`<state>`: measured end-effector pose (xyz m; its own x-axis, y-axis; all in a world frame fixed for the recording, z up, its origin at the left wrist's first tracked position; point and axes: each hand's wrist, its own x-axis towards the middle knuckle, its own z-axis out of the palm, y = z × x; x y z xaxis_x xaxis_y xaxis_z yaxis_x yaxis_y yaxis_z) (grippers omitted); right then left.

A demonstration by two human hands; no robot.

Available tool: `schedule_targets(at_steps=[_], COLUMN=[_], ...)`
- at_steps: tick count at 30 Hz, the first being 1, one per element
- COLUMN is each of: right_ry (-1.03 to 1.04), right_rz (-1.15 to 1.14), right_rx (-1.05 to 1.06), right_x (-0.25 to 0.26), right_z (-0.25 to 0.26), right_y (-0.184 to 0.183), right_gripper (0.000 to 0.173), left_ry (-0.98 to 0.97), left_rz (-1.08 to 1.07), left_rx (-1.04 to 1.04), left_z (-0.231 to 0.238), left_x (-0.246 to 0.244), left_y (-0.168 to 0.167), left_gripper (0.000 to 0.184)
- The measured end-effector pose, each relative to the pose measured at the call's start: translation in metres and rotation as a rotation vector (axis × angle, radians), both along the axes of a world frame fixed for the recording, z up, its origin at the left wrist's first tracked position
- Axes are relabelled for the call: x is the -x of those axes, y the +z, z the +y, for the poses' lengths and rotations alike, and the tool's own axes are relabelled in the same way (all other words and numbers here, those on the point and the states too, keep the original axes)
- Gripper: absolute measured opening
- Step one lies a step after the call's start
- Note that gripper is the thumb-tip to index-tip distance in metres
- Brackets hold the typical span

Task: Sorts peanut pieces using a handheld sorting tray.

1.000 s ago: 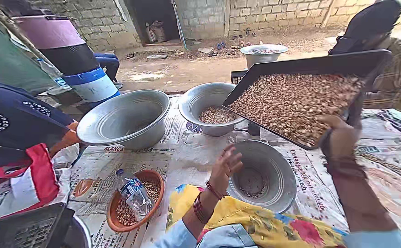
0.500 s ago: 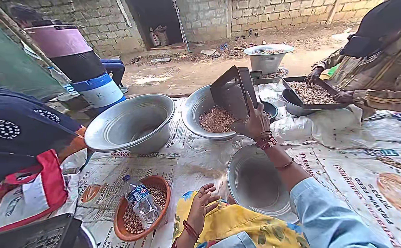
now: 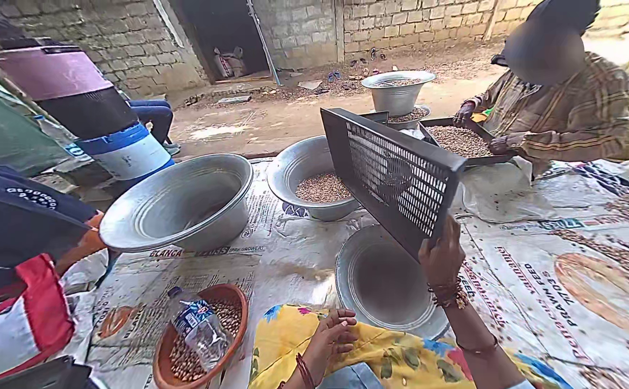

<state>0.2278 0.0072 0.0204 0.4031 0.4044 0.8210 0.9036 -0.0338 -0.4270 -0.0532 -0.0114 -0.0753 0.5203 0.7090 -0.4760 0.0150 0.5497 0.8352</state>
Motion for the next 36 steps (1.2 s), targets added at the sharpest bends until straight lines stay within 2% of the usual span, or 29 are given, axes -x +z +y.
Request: schedule_targets(at_steps=[2, 4, 5, 7, 9, 11, 13, 17, 20, 22, 24, 27, 28, 29, 31, 33, 36], right_ry=[0.052, 0.183, 0.196, 0.135, -0.021, -0.213, -0.312, -0.37, -0.479, -0.518, -0.522, -0.649, -0.632, -0.576, -0.283, 0.054, 0.317], right_rz=[0.352, 0.793, 0.933, 1.112, 1.232, 1.31, 1.356, 1.403, 1.463, 1.495, 1.508, 1.354, 1.258, 1.136, 1.077, 1.318, 1.553], right_rx=[-0.122, -0.339, -0.436, -0.484, -0.463, -0.428, -0.446, -0.563, -0.621, -0.621, -0.564, -0.277, -0.171, -0.135, -0.195, -0.228, -0.23], right_x=[-0.028, -0.058, -0.074, -0.102, -0.123, -0.138, -0.151, -0.18, -0.2, -0.212, -0.219, -0.224, -0.226, -0.227, -0.225, -0.22, -0.219], right_z=[-0.018, -0.038, -0.05, -0.085, -0.125, -0.161, -0.194, -0.237, -0.242, -0.236, -0.228, -0.205, -0.195, -0.185, -0.153, -0.119, -0.078], right_y=[-0.016, -0.021, -0.024, -0.033, -0.048, -0.066, -0.084, -0.114, -0.138, -0.151, -0.156, -0.132, -0.117, -0.102, -0.07, -0.046, -0.016], right_gripper=[0.076, 0.093, 0.099, 0.095, 0.076, 0.041, 0.025, 0.037, 0.035, 0.041, 0.058, 0.078, 0.091, 0.093, 0.077, 0.054, 0.062], left_ry=[-0.014, -0.024, -0.035, -0.082, -0.143, -0.162, -0.158, -0.191, -0.251, -0.292, -0.308, -0.317, -0.313, -0.303, -0.285, -0.251, -0.235], left_rz=[0.01, 0.019, 0.029, 0.05, 0.063, 0.079, 0.094, 0.097, 0.099, 0.085, 0.078, 0.093, 0.094, 0.091, 0.069, 0.035, -0.075], left_rx=[-0.007, -0.01, -0.016, -0.037, -0.077, -0.1, -0.098, -0.11, -0.129, -0.158, -0.182, -0.212, -0.22, -0.225, -0.244, -0.256, -0.265], left_z=[-0.003, -0.007, -0.009, -0.012, -0.011, -0.011, -0.011, -0.01, -0.01, -0.009, -0.008, -0.002, 0.001, 0.005, 0.015, 0.024, 0.039], left_x=[-0.004, -0.01, -0.013, -0.02, -0.024, -0.028, -0.031, -0.045, -0.06, -0.07, -0.076, -0.076, -0.075, -0.074, -0.074, -0.076, -0.082], left_y=[0.001, 0.003, 0.004, 0.006, 0.007, 0.005, 0.005, 0.005, 0.009, 0.013, 0.017, 0.024, 0.026, 0.029, 0.038, 0.049, 0.067], left_gripper=[0.032, 0.031, 0.031, 0.032, 0.033, 0.033, 0.033, 0.033, 0.033, 0.033, 0.032, 0.03, 0.031, 0.031, 0.033, 0.032, 0.033])
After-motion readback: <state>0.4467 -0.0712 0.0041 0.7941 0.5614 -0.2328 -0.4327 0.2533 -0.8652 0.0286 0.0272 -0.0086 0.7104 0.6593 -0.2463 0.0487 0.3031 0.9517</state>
